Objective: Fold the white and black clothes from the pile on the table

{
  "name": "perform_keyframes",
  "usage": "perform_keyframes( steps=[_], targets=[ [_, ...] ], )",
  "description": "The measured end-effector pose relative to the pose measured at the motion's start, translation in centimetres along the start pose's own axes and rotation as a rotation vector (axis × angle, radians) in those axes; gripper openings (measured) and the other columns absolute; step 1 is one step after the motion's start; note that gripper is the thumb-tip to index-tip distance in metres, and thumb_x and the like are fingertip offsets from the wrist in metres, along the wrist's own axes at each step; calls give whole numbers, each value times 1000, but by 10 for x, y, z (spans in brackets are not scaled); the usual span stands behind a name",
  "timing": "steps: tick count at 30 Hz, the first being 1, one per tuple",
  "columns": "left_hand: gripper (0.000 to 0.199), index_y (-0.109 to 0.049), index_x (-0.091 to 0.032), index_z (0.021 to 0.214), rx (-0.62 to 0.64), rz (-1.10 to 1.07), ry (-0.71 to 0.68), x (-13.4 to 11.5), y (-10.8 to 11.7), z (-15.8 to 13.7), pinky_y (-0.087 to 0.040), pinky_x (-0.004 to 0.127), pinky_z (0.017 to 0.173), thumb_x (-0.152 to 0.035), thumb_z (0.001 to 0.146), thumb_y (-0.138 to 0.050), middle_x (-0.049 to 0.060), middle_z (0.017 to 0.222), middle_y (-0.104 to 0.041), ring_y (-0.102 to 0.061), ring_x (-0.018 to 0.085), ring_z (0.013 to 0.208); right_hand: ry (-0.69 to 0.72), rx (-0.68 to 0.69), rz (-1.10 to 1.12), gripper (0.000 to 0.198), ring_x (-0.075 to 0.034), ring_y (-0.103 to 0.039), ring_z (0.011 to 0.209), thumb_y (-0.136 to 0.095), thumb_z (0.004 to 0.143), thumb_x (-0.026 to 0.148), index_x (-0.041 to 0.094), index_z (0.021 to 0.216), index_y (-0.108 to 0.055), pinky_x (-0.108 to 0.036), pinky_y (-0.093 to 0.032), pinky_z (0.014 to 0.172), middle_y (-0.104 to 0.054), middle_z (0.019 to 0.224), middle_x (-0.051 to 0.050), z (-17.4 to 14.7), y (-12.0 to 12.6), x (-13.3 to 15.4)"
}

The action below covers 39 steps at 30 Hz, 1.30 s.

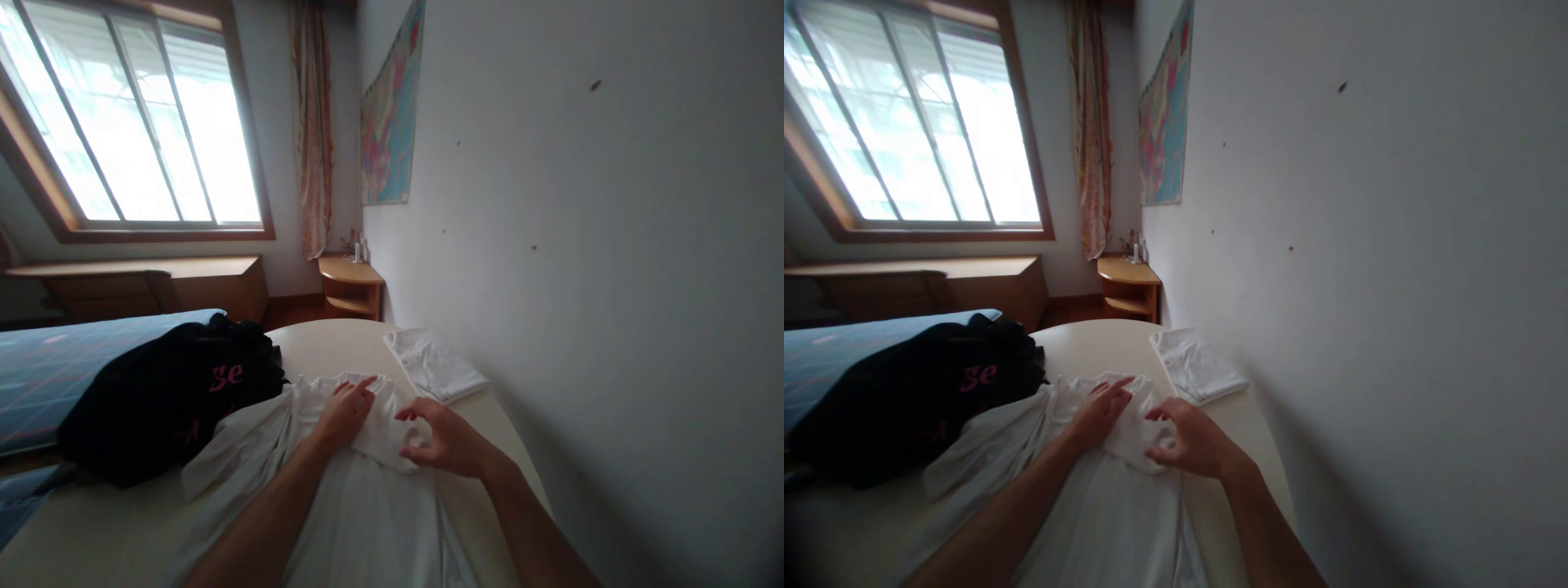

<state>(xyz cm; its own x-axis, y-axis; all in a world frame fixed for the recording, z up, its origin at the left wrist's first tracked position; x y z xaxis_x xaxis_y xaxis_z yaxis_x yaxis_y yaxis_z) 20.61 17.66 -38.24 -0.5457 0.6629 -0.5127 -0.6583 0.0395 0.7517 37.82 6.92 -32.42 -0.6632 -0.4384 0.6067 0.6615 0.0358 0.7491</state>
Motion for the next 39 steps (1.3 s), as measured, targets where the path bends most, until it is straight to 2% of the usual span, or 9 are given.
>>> perform_keyframes(
  steps=[3,6,12,16,19,25,29,32,39],
  targets=[
    [41,-58,-28,134,40,54,-52,-9,0,-1,-35,41,111,-31,93,-53,3,112,-74,-64,21,107,-71,140,-32,55,-26,-59,111,-86,60,31,21,112,-69,-36,-44,101,-65,115,-8,-5,0,-15],
    [35,-67,-29,125,90,67,-113,-11,-5,-1,-36,40,111,-29,93,-53,3,123,-70,-61,22,112,-97,189,0,52,-25,-60,108,-84,61,25,21,112,-70,-33,-46,97,-65,113,-7,-7,-4,-20],
    [32,-71,-24,117,46,37,-10,1,-8,3,-38,38,110,-21,92,-50,5,123,-70,-62,21,115,-159,140,65,42,-15,-62,79,-68,68,11,20,109,-66,-23,-49,73,-66,100,-2,-10,-6,-24],
    [28,-71,-22,111,13,46,38,1,-5,5,-42,37,105,-23,94,-49,6,117,-72,-64,22,111,-198,70,17,28,-13,-60,67,-59,67,5,18,91,-66,-21,-45,66,-67,83,1,-9,-1,-27],
    [26,-72,-22,107,10,58,51,-2,-3,4,-43,37,102,-24,94,-49,5,110,-74,-65,22,105,-170,81,41,22,-14,-61,67,-56,68,5,18,80,-69,-21,-44,64,-68,75,1,-8,0,-26],
    [37,-61,-27,131,16,91,55,-11,-3,5,-39,39,105,-29,95,-51,3,108,-74,-64,22,106,-145,196,122,25,-14,-60,66,-59,63,6,19,77,-75,-20,-43,62,-69,71,2,-11,-7,-21],
    [38,-60,-31,134,69,78,85,-17,-8,19,-37,39,107,-34,97,-51,3,110,-74,-65,22,106,-102,204,125,24,-14,-62,73,-61,62,5,20,75,-74,-20,-46,68,-70,78,2,-10,-10,-15],
    [32,-68,-31,124,95,37,107,-18,-17,35,-42,35,103,-33,95,-52,3,109,-76,-67,21,105,-84,207,107,23,-14,-62,75,-62,61,4,20,74,-73,-20,-46,70,-69,83,1,-8,-12,-15],
    [26,-76,-18,108,57,-95,265,0,-42,63,-54,31,83,-25,90,-58,8,101,-78,-72,21,90,-95,215,121,24,-13,-61,72,-59,60,1,19,72,-71,-19,-45,67,-67,80,2,-7,-16,-20]
  ],
)
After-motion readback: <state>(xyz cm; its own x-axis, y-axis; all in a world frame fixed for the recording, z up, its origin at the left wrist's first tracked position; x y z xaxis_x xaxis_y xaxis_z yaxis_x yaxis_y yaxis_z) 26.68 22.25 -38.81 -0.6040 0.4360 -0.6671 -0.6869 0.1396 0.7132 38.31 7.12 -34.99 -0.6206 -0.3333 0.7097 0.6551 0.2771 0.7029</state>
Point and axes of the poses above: each hand's wrist, its own z-axis towards the middle knuckle, its own y-axis out of the back of the hand, x = y × z, the point moved 5 cm from there along z, towards the middle knuckle
